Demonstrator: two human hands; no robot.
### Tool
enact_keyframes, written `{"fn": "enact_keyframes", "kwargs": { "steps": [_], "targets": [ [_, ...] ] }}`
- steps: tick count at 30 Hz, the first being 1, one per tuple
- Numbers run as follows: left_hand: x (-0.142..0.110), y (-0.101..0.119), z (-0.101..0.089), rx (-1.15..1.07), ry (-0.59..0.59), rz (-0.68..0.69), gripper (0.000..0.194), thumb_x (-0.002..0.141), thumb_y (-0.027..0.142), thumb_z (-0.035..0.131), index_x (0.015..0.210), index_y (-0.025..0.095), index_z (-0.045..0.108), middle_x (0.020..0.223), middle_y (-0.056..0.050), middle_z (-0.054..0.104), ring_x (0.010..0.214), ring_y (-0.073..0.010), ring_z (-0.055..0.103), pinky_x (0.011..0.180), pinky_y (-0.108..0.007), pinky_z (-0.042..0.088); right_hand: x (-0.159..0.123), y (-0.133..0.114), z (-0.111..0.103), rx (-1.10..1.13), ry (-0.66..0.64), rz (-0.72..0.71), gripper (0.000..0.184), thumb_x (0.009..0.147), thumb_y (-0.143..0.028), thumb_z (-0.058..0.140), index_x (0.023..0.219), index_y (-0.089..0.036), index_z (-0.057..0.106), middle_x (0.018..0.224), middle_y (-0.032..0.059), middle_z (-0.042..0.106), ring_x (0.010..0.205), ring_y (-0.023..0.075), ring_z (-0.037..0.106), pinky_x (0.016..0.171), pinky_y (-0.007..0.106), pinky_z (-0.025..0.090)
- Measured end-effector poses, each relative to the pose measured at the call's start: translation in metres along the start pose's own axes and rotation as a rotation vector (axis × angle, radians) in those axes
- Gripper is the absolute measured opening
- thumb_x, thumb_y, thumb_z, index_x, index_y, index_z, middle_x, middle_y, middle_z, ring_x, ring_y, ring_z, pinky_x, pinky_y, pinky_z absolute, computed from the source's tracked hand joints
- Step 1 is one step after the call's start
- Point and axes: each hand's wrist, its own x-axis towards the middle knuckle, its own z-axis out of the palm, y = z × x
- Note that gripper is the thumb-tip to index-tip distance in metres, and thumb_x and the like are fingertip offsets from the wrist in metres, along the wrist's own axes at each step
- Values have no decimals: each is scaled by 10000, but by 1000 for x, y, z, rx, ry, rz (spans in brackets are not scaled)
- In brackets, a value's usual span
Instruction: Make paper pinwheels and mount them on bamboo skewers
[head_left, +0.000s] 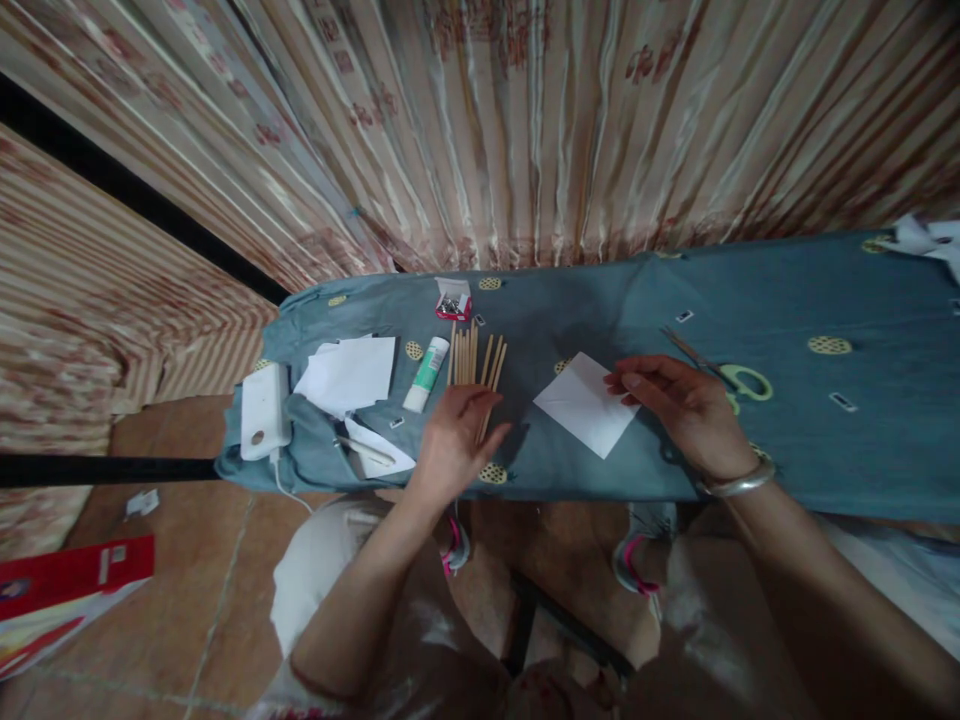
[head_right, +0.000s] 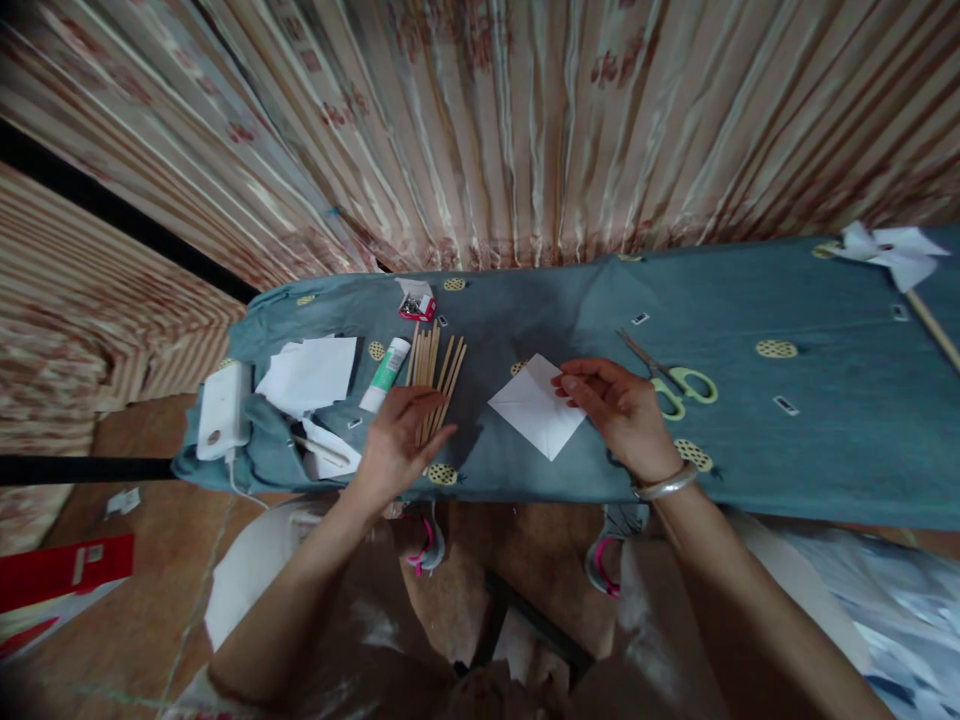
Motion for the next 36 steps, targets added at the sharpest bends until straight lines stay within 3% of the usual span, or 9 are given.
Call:
{"fn": "enact_keyframes", "kwargs": {
  "steps": [4,9,16,26,36],
  "targets": [
    [2,30,37,-6,-197,283,277,914,245,591,1176,156,605,1194,-126,645,1114,-264,590,927,-434,525,-4,8,-6,-214,-6,-84,228,835,-424,657,932,-227,717,907,54,759,812,211,692,725,358,559],
    [13,38,58,47,-249,376,264,912,204,591,1165,133,608,1177,-125,662,1105,-262,587,910,-424,518,-9,17,-13,-443,-54,-212,191,866,-278,584,985,-225,723,1045,59,750,968,237,686,887,412,537],
    [23,34,70,102,-220,430,184,949,217,552,1085,134,645,1053,-96,698,1005,-227,616,850,-377,519,-10,22,-14,-542,-163,-313,246,837,-137,537,989,-214,714,1082,70,739,1057,238,668,970,431,516],
    [27,29,74,133,-191,508,142,947,186,556,1042,137,650,1005,-70,698,949,-200,611,829,-339,528,-11,23,-17,-543,-186,-314,265,819,-101,528,990,-205,703,1116,84,729,1090,243,663,994,443,506],
    [22,38,72,-90,-168,374,144,947,167,537,928,102,664,903,-85,695,853,-186,614,776,-315,553,-22,16,-16,-546,-298,-320,240,742,-95,645,952,-201,697,1232,111,670,1174,267,620,1026,462,469]
  ]
}}
